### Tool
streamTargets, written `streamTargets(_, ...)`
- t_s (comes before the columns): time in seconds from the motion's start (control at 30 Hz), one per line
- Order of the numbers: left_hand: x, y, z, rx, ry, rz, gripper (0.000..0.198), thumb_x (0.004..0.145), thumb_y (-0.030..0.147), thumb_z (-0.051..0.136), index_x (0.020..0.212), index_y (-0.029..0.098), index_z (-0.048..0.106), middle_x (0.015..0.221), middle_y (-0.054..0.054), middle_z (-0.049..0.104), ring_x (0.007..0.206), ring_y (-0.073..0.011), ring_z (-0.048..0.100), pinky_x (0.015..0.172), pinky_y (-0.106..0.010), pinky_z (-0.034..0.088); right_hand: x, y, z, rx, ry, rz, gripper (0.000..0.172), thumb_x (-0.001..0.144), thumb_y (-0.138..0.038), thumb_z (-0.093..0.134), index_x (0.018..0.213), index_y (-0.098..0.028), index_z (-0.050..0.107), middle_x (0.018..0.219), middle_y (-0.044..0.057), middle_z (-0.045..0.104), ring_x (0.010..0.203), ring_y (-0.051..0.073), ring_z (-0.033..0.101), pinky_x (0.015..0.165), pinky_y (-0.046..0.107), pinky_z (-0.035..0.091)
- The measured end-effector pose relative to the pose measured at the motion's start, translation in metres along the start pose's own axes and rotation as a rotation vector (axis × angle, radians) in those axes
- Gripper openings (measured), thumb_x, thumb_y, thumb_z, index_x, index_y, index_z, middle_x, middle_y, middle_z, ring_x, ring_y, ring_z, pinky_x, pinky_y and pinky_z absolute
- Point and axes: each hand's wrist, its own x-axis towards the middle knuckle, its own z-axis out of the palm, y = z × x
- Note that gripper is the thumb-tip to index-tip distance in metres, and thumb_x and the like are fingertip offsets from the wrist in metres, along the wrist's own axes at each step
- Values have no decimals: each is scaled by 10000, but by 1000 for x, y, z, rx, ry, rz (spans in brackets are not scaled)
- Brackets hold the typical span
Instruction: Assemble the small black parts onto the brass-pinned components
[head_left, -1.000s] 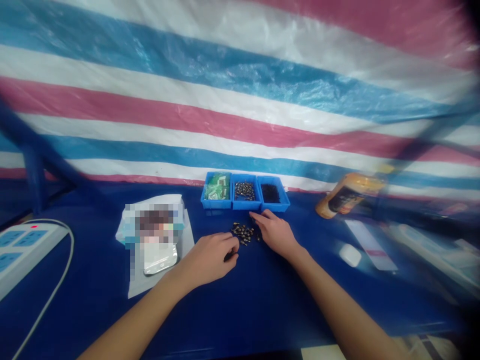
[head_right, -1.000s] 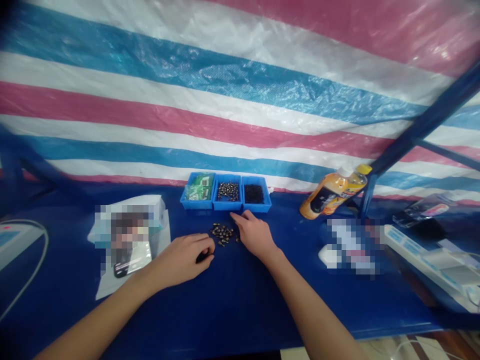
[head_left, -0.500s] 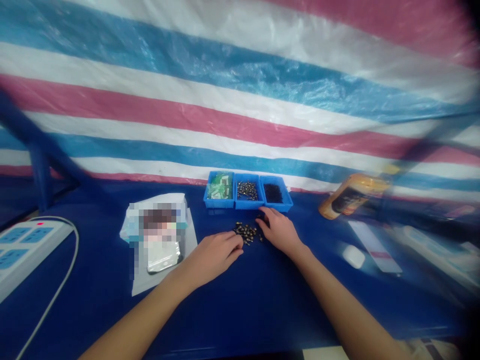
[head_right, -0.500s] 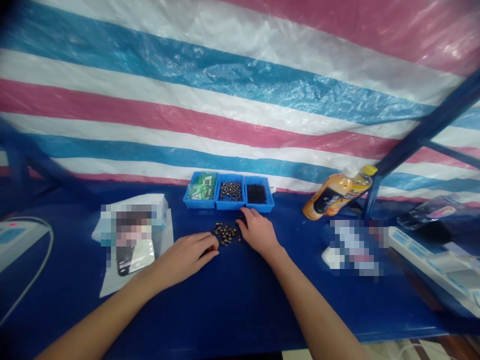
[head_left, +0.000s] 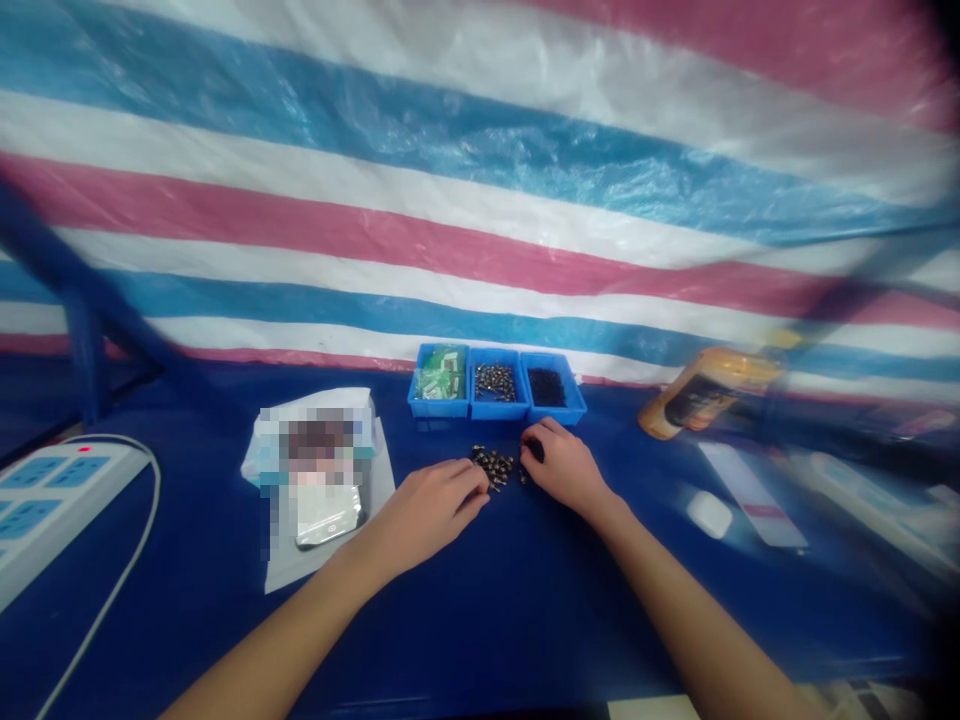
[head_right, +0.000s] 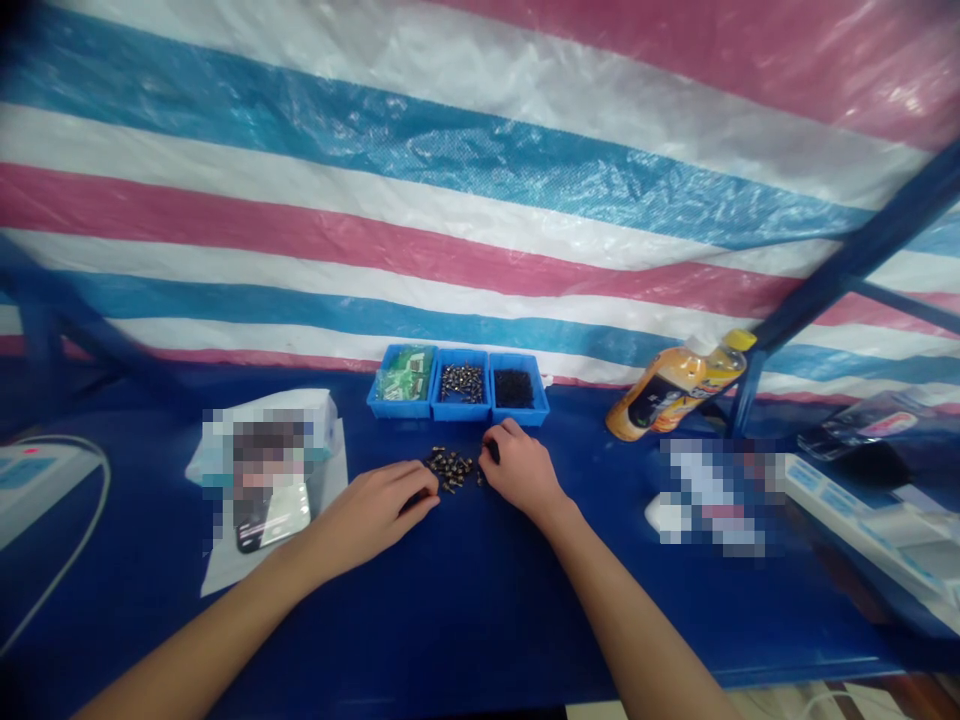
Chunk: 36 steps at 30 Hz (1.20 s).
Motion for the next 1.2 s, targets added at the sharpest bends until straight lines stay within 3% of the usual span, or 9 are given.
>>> streamTargets(0.13, 0, 0, 0, 11, -5, -3, 105, 984, 255, 482, 937, 242, 574, 934, 21, 626, 865, -171, 616, 730, -293, 414, -1, 1, 1, 1, -6, -26, 220, 946, -340, 526, 1082, -258, 679, 1105, 49, 644, 872, 185, 667, 721, 266, 460)
streamTargets(0.3, 1, 0, -1, 12, -10, 1, 108, 986, 268, 481, 933, 240, 571, 930, 17, 628, 863, -175, 617, 721, -295, 413, 0, 6, 3, 70, 26, -55, 187, 949, -313, 544, 1021, -254, 705, 1071, 45, 677, 887, 186, 679, 739, 268, 484)
streamTargets(0.57, -1, 0, 2, 10, -7, 11, 132, 995, 273, 460, 945, 235, 576, 937, 8, 634, 854, -172, 619, 715, -297, 426, 1, 11, 5, 499, 147, -33, 154, 839, -313, 670, 931, -227, 758, 913, 33, 766, 757, 192, 695, 743, 310, 542)
streamTargets(0.8, 0, 1, 0, 20, 13, 29, 122, 983, 251, 474, 936, 229, 584, 922, 4, 637, 841, -173, 626, 713, -291, 436, -4, 7, -4, 686, 131, -24, 183, 866, -307, 628, 967, -233, 761, 998, 39, 766, 897, 210, 704, 816, 326, 533)
streamTargets(1.0, 0, 3, -2, 26, -15, 22, 119, 981, 247, 480, 925, 228, 583, 912, 5, 638, 833, -173, 628, 682, -278, 418, -3, 5, -7, 711, 43, 61, 347, 956, -438, 481, 773, -188, 637, 682, -3, 643, 612, 137, 569, 619, 251, 446)
streamTargets(1.2, 0, 4, -2, 31, -33, 28, 121, 982, 241, 478, 917, 229, 580, 902, 11, 632, 820, -167, 619, 676, -276, 411, -3, 7, -4, 781, -42, 160, 530, 958, -558, 418, 576, -194, 467, 518, -39, 471, 487, 106, 433, 520, 238, 352)
